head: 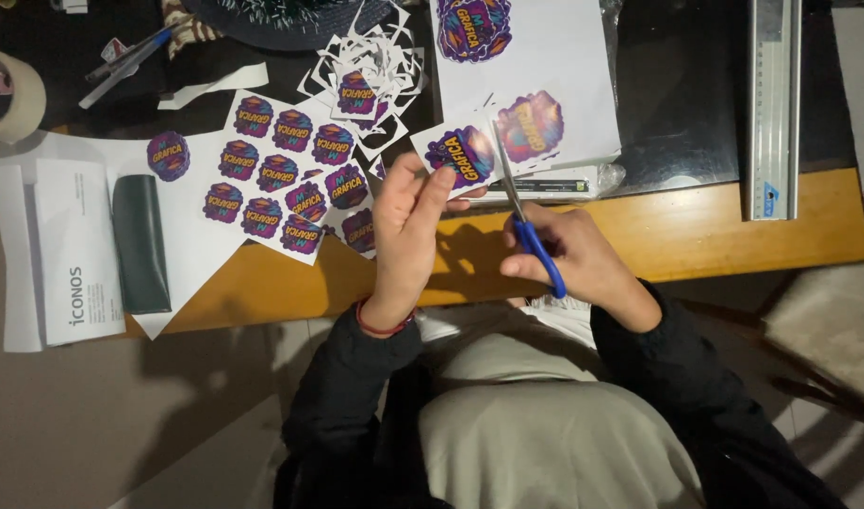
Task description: The person uses blue scissors to cut out individual stickers from a printed sheet. They carefully trim around the edges of the colorful designs, separating them from the white backing paper and placing the finished stickers on the table.
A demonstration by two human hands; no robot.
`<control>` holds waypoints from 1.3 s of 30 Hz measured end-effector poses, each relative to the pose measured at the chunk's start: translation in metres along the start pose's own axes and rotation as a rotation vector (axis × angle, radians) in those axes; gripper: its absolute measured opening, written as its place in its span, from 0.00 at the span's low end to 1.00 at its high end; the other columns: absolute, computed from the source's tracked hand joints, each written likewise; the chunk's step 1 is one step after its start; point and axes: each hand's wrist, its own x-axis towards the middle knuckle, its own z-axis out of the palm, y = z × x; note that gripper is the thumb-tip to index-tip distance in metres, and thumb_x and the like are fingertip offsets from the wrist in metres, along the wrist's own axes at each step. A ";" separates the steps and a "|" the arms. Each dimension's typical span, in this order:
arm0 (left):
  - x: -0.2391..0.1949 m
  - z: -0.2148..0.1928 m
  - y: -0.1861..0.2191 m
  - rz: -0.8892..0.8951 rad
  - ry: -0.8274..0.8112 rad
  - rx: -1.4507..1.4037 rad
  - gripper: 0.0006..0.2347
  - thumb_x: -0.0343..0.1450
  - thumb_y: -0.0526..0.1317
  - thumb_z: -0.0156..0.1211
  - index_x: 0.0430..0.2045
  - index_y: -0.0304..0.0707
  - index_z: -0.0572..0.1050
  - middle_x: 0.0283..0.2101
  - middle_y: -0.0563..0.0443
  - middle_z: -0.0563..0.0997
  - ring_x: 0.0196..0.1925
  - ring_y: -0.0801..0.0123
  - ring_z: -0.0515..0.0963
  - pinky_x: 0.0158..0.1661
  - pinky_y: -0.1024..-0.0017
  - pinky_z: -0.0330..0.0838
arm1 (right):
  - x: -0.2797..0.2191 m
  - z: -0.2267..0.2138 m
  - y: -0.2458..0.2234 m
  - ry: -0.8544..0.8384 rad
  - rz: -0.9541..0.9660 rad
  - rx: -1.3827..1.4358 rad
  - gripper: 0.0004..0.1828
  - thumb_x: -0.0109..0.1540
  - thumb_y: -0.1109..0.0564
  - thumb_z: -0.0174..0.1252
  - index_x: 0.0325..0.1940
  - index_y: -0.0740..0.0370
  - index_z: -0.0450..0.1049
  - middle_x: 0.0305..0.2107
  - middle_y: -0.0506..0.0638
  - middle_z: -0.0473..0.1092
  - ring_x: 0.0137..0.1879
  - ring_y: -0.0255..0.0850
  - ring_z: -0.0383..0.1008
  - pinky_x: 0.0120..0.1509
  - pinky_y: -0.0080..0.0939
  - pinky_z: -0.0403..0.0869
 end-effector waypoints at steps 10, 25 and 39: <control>0.000 0.014 -0.001 -0.094 -0.039 -0.039 0.11 0.82 0.41 0.58 0.54 0.34 0.72 0.43 0.37 0.88 0.43 0.59 0.91 0.44 0.73 0.87 | 0.003 -0.002 0.004 0.088 -0.037 0.076 0.15 0.61 0.45 0.75 0.34 0.56 0.79 0.12 0.47 0.74 0.21 0.37 0.75 0.31 0.34 0.72; 0.040 -0.001 -0.025 0.014 -0.129 0.623 0.25 0.85 0.46 0.48 0.77 0.37 0.53 0.39 0.44 0.80 0.26 0.73 0.78 0.25 0.77 0.71 | -0.002 -0.018 -0.006 0.198 0.041 0.184 0.16 0.70 0.47 0.63 0.38 0.61 0.75 0.15 0.49 0.73 0.22 0.35 0.73 0.33 0.32 0.71; 0.000 -0.123 0.071 0.245 0.045 1.488 0.17 0.85 0.42 0.62 0.67 0.34 0.73 0.43 0.50 0.82 0.45 0.60 0.82 0.40 0.62 0.76 | -0.028 -0.025 -0.009 0.212 0.064 0.050 0.24 0.70 0.37 0.57 0.44 0.63 0.73 0.22 0.47 0.72 0.31 0.32 0.67 0.44 0.32 0.66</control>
